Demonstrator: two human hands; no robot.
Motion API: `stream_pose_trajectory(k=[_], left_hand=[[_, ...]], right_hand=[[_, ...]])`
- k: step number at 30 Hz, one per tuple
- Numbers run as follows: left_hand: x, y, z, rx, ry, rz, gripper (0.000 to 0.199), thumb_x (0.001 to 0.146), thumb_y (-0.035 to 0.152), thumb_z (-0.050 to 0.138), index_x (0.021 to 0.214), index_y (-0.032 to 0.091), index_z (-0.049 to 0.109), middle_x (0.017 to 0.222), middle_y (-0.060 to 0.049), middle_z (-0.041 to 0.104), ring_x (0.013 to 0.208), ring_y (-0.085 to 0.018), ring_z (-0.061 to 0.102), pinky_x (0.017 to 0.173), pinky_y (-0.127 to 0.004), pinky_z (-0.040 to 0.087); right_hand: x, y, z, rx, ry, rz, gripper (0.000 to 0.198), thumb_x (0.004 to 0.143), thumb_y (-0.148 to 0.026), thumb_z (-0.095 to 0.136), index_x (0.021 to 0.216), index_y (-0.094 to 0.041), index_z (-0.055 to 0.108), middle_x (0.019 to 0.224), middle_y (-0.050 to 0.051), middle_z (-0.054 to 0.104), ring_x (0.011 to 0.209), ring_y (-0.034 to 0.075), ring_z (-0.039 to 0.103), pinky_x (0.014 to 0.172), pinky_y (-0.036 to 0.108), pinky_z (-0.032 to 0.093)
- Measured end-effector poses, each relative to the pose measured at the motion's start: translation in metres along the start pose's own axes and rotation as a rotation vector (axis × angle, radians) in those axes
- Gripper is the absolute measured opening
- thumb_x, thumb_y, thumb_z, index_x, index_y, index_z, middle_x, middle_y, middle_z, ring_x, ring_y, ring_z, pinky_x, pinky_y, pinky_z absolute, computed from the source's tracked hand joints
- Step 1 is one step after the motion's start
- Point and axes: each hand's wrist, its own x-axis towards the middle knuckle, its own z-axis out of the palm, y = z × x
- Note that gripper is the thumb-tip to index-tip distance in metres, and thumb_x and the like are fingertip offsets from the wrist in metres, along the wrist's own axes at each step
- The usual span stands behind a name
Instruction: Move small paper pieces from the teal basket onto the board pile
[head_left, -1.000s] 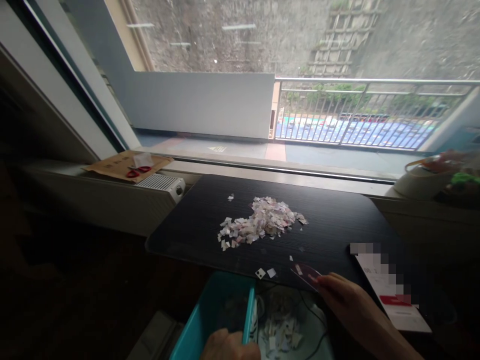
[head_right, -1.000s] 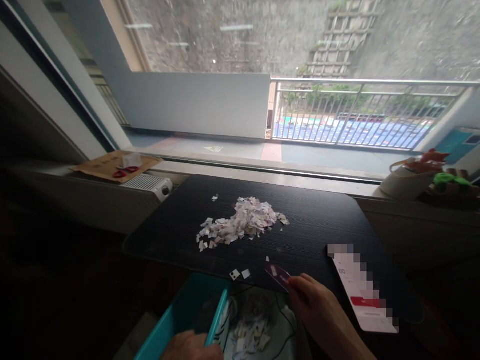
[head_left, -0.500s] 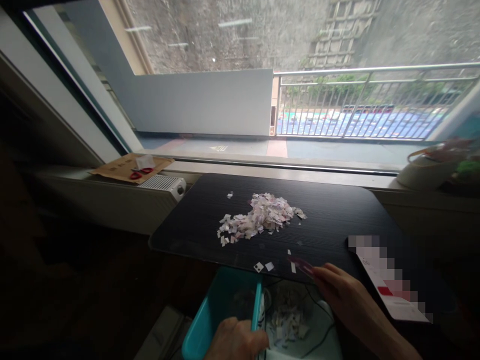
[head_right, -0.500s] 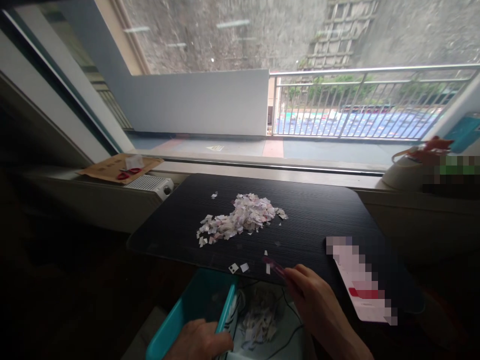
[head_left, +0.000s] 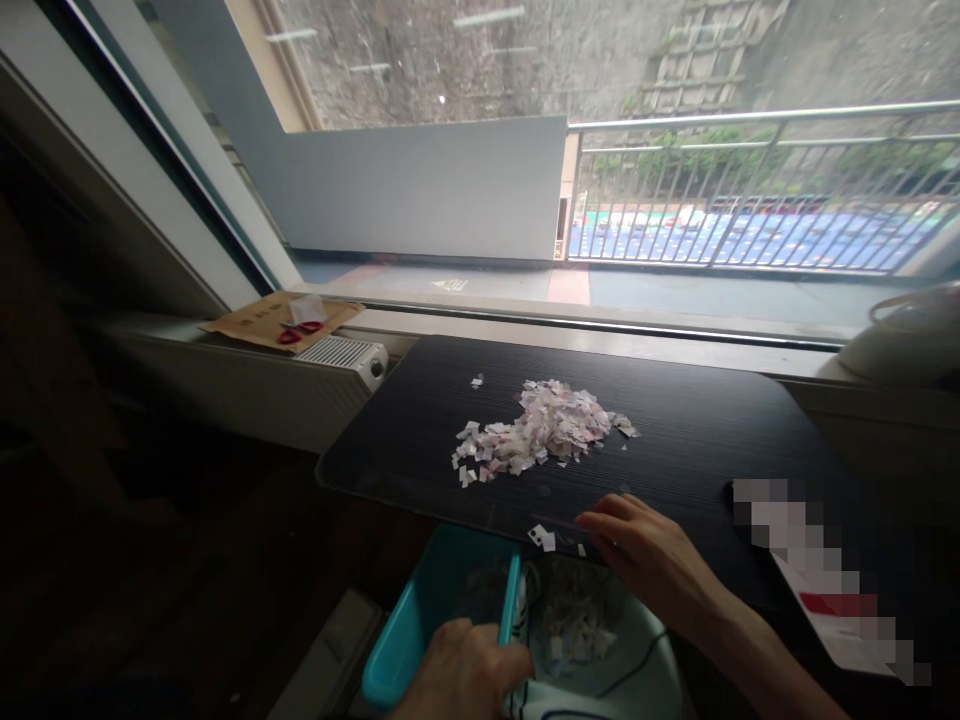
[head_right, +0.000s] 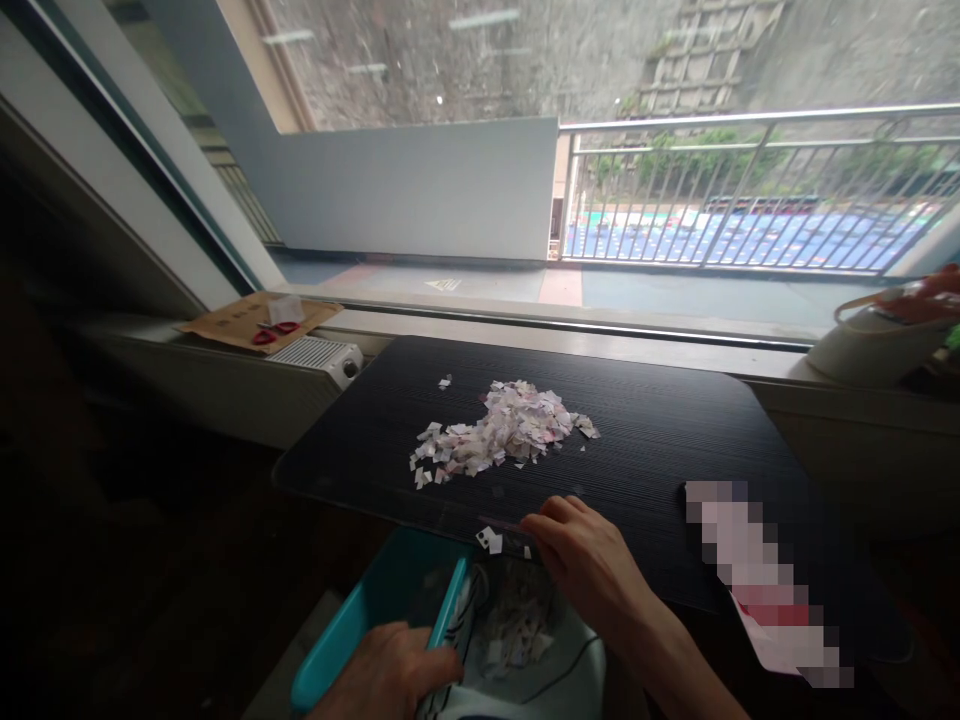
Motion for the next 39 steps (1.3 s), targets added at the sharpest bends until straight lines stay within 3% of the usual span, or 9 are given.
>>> stream_pose_trajectory(k=[5, 11, 15, 19, 25, 33, 37, 39], left_hand=[[0.001, -0.001, -0.004, 0.056, -0.054, 0.008, 0.018, 0.083, 0.036, 0.063, 0.075, 0.020, 0.062, 0.073, -0.002, 0.062, 0.065, -0.020, 0.057, 0.057, -0.027, 0.031], [0.007, 0.005, -0.013, 0.019, -0.108, 0.021, 0.018, 0.080, 0.035, 0.066, 0.072, 0.020, 0.060, 0.074, -0.001, 0.064, 0.067, -0.020, 0.060, 0.059, -0.027, 0.034], [0.016, 0.013, -0.015, 0.027, -0.128, 0.037, 0.016, 0.078, 0.034, 0.067, 0.071, 0.021, 0.060, 0.076, 0.000, 0.065, 0.069, -0.021, 0.061, 0.058, -0.028, 0.033], [0.025, 0.016, -0.011, 0.023, -0.163, 0.101, 0.017, 0.080, 0.039, 0.064, 0.076, 0.023, 0.061, 0.080, -0.001, 0.066, 0.071, -0.023, 0.062, 0.059, -0.029, 0.033], [0.025, 0.017, -0.009, 0.038, -0.164, 0.072, 0.010, 0.077, 0.033, 0.064, 0.078, 0.023, 0.062, 0.079, -0.002, 0.066, 0.072, -0.024, 0.062, 0.060, -0.029, 0.034], [0.015, 0.022, -0.013, -0.019, -0.112, 0.034, 0.008, 0.077, 0.029, 0.066, 0.074, 0.023, 0.061, 0.077, 0.001, 0.066, 0.070, -0.021, 0.062, 0.061, -0.027, 0.037], [0.021, 0.024, -0.013, -0.017, -0.166, 0.054, 0.008, 0.073, 0.024, 0.069, 0.073, 0.022, 0.062, 0.077, 0.000, 0.067, 0.071, -0.022, 0.064, 0.059, -0.026, 0.039], [0.026, 0.027, -0.013, 0.068, -0.164, 0.041, 0.009, 0.073, 0.027, 0.071, 0.074, 0.021, 0.064, 0.080, -0.002, 0.068, 0.074, -0.026, 0.065, 0.063, -0.029, 0.042]], right_hand=[[0.010, 0.002, -0.007, -0.057, -0.085, -0.090, 0.028, 0.094, -0.014, 0.045, 0.098, -0.025, 0.070, 0.092, 0.004, 0.066, 0.084, 0.017, 0.058, 0.074, 0.027, 0.047], [-0.040, 0.027, -0.013, -0.076, -0.076, -0.034, 0.024, 0.093, -0.015, 0.048, 0.101, -0.025, 0.067, 0.094, 0.004, 0.064, 0.083, 0.018, 0.059, 0.073, 0.029, 0.049], [-0.067, 0.044, -0.007, -0.093, 0.068, 0.089, 0.025, 0.096, -0.021, 0.042, 0.109, -0.026, 0.063, 0.099, 0.005, 0.064, 0.087, 0.019, 0.061, 0.074, 0.030, 0.051], [-0.081, 0.040, 0.002, -0.071, 0.074, 0.128, 0.024, 0.095, -0.021, 0.044, 0.110, -0.026, 0.062, 0.094, 0.004, 0.063, 0.082, 0.018, 0.062, 0.070, 0.029, 0.052], [-0.079, 0.023, 0.003, -0.035, 0.001, 0.118, 0.029, 0.092, -0.012, 0.045, 0.110, -0.027, 0.062, 0.093, 0.003, 0.063, 0.081, 0.018, 0.062, 0.069, 0.029, 0.053], [-0.085, 0.015, 0.009, -0.064, -0.015, 0.075, 0.028, 0.093, -0.013, 0.043, 0.108, -0.027, 0.062, 0.091, 0.003, 0.063, 0.078, 0.017, 0.062, 0.067, 0.028, 0.052], [-0.085, 0.033, 0.002, -0.140, 0.100, 0.127, 0.024, 0.094, -0.020, 0.042, 0.109, -0.026, 0.061, 0.091, 0.004, 0.064, 0.078, 0.017, 0.063, 0.066, 0.028, 0.050], [-0.075, 0.048, -0.001, -0.224, 0.192, 0.248, 0.022, 0.094, -0.023, 0.042, 0.104, -0.022, 0.061, 0.087, 0.005, 0.064, 0.075, 0.019, 0.063, 0.064, 0.030, 0.048]])
